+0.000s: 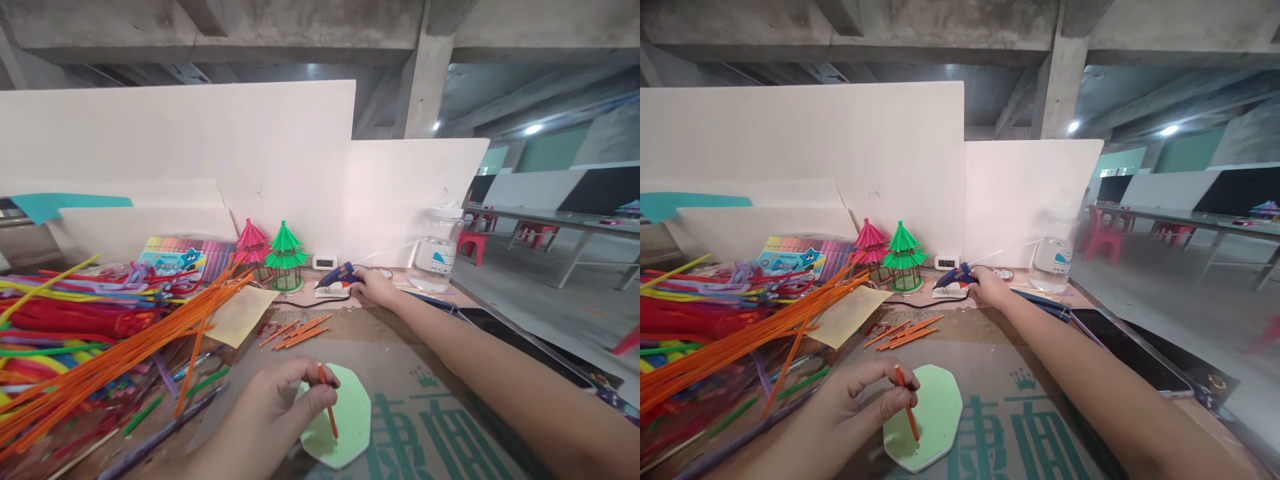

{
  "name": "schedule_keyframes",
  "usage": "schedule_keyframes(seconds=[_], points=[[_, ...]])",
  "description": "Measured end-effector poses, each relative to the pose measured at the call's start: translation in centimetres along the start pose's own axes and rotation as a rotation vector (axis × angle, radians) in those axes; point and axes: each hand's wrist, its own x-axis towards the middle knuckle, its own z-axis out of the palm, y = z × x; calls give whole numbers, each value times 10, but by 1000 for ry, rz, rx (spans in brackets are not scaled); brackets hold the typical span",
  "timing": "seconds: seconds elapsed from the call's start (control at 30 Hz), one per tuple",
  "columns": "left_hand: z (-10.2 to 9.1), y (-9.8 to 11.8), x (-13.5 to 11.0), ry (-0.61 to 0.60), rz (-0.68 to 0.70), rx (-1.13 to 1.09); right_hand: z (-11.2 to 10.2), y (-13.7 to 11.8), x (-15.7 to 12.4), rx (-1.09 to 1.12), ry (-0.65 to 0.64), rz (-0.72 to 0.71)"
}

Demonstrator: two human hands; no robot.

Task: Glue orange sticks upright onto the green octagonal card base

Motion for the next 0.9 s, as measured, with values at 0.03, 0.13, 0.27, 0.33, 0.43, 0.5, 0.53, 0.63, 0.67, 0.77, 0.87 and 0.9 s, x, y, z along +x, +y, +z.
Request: schedule_keyframes(seconds=[0.03,0.13,0.27,0.33,0.43,0.5,0.53,0.63,0.67,0.77,0.87,0.9], points=[[0,0,0,4,1,-1,1,-3,1,2,-7,-8],[0,0,-1,15,6,-5,2,-10,3,5,-18,-16],[1,0,-2,17,6,-17,-5,-6,1,9,-14,8],[0,2,-2,11,2,-9,-9,-1,-1,12,-20,22],[0,5,-2,20,4,6,-13,7,-2,19,-35,49],[0,6,-2,27,13,8,-15,10,-2,27,-42,68],[0,7,-3,24,21,9,-16,11,-1,34,-43,78],[0,7,-3,3,36,7,-17,8,3,75,-35,90],[0,6,-2,5,37,5,-17,5,5,94,-33,86],[0,6,-1,30,34,4,-11,-7,11,148,-36,60],[0,7,0,27,33,-5,-2,-17,14,177,-45,37],[0,7,0,18,35,-13,0,-19,13,184,-50,27]])
